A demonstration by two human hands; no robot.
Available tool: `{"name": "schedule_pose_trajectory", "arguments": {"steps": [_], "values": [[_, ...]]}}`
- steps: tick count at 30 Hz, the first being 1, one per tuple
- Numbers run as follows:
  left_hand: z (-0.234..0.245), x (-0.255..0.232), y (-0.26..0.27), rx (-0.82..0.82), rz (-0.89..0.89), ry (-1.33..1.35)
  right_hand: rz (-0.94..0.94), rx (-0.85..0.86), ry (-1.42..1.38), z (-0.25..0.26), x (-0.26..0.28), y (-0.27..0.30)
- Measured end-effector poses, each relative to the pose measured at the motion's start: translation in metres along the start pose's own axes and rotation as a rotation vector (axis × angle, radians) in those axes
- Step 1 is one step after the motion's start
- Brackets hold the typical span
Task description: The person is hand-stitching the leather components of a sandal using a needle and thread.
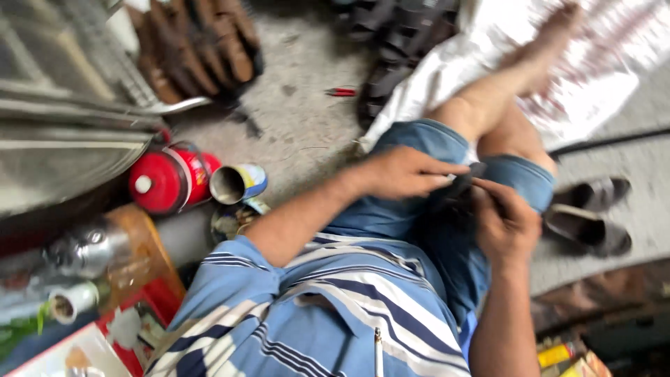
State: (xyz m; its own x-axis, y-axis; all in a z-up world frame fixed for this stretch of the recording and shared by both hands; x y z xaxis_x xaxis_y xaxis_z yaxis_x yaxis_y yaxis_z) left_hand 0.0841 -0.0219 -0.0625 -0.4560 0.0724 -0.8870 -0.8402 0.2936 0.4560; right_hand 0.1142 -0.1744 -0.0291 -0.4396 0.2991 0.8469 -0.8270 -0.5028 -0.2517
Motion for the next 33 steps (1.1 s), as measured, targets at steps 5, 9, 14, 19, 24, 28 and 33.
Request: {"name": "schedule_pose_trajectory", "arguments": {"steps": [5,9,14,19,24,28,33], "values": [[-0.024,0.005,0.002,-0.278,-0.075,-0.225,-0.079,-0.007,-0.097,0.000,0.005,-0.004],[-0.047,0.028,-0.013,-0.619,-0.241,-0.404,-0.081,-0.023,-0.104,-0.007,0.001,0.008],[-0.071,-0.005,0.032,-0.834,-0.360,-0.513,0.066,-0.224,-0.100,0.020,-0.003,0.033],[-0.081,0.015,0.035,-0.831,-0.402,-0.417,-0.166,-0.219,-0.203,0.011,-0.007,0.052],[-0.031,0.035,0.033,-0.600,-0.440,-0.063,-0.161,-0.054,-0.076,-0.010,0.006,0.046],[0.076,0.040,0.084,-0.206,-0.143,0.024,-0.150,0.073,-0.099,-0.020,0.002,0.032],[0.151,0.047,0.181,-0.249,0.084,-0.231,-0.149,0.074,-0.073,-0.026,0.003,0.021]]}}
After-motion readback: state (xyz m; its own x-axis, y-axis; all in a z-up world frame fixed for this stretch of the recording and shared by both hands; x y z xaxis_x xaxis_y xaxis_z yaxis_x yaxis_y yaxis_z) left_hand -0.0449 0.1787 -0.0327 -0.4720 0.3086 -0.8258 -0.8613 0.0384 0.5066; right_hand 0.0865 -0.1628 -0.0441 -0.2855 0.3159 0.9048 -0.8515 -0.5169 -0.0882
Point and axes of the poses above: each hand's wrist, its own y-axis away from the middle knuckle, its own z-axis out of the back of the hand, x = y × z, the point moved 8 cm from there along -y, towards the middle knuckle, and after that the axes turned 12 degrees about z, right-handed, at the moved point
